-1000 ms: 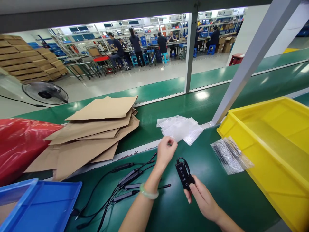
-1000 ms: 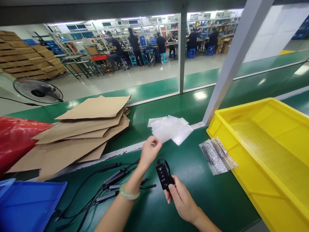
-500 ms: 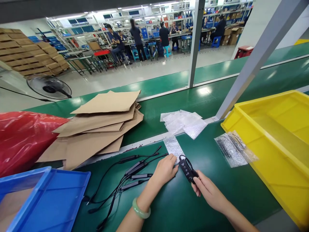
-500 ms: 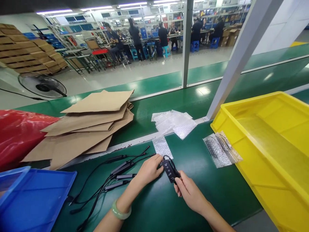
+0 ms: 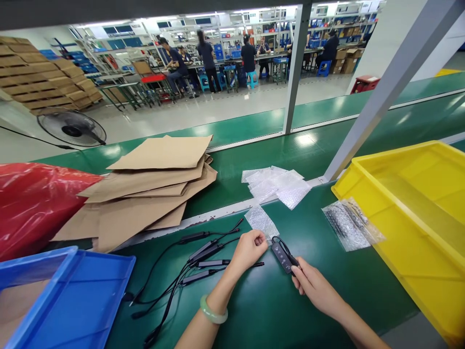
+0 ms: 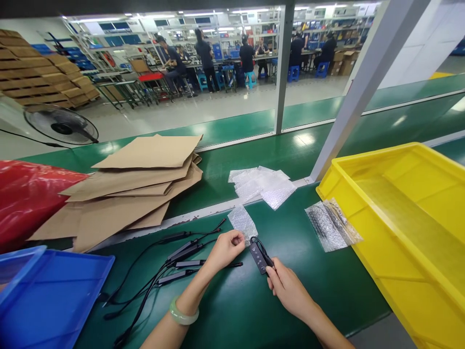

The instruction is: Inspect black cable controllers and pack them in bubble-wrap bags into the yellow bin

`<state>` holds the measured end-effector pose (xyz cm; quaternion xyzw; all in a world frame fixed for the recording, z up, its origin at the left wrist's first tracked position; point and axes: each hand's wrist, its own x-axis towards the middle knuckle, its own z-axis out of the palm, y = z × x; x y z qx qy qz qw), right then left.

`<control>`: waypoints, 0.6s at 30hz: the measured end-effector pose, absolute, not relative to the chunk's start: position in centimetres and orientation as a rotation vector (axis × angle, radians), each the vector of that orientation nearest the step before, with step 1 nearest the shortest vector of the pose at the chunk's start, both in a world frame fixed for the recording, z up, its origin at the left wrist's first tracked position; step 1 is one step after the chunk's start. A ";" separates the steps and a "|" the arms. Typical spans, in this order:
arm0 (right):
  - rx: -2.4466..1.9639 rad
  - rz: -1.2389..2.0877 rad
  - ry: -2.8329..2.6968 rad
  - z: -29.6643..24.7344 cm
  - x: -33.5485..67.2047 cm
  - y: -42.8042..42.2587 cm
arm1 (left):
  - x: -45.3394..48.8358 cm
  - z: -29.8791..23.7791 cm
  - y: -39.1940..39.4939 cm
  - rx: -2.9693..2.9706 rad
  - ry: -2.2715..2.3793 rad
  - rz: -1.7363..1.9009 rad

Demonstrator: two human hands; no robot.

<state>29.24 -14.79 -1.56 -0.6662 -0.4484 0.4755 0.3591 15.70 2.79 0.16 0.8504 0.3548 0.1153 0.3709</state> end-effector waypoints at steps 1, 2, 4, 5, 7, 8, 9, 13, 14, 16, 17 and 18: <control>-1.729 1.224 -1.163 -1.6 29.3 -14.7 | 15.6 0.3 2.7 2.156 0.909 0.315; -1.738 1.222 -1.170 -1.6 29.3 -14.7 | 15.5 0.5 2.6 2.136 0.907 0.334; -1.753 1.222 -1.183 -1.5 29.3 -14.6 | 15.5 0.9 2.2 2.111 0.899 0.368; -1.758 1.225 -1.187 -1.4 29.3 -14.6 | 15.5 1.1 2.1 2.103 0.894 0.385; -1.750 1.232 -1.187 -1.0 29.3 -14.6 | 15.7 1.4 1.8 2.093 0.892 0.420; -1.735 1.240 -1.183 -0.8 29.3 -14.7 | 15.7 1.5 1.6 2.089 0.896 0.439; -1.716 1.252 -1.172 -0.7 29.3 -14.7 | 15.8 1.6 1.5 2.085 0.905 0.459; -1.630 1.358 -1.081 -0.3 29.2 -14.7 | 16.0 1.8 1.1 2.080 0.909 0.508; -1.614 1.380 -1.055 -0.4 29.1 -14.7 | 16.0 1.9 1.0 2.086 0.885 0.503; -1.589 1.388 -1.021 -0.6 29.1 -14.7 | 15.8 1.9 0.8 2.113 0.819 0.488; -1.584 1.373 -1.012 -0.7 29.1 -14.6 | 15.8 1.9 0.7 2.137 0.786 0.479; -1.585 1.353 -1.008 -0.7 29.2 -14.6 | 15.7 1.9 0.6 2.166 0.756 0.471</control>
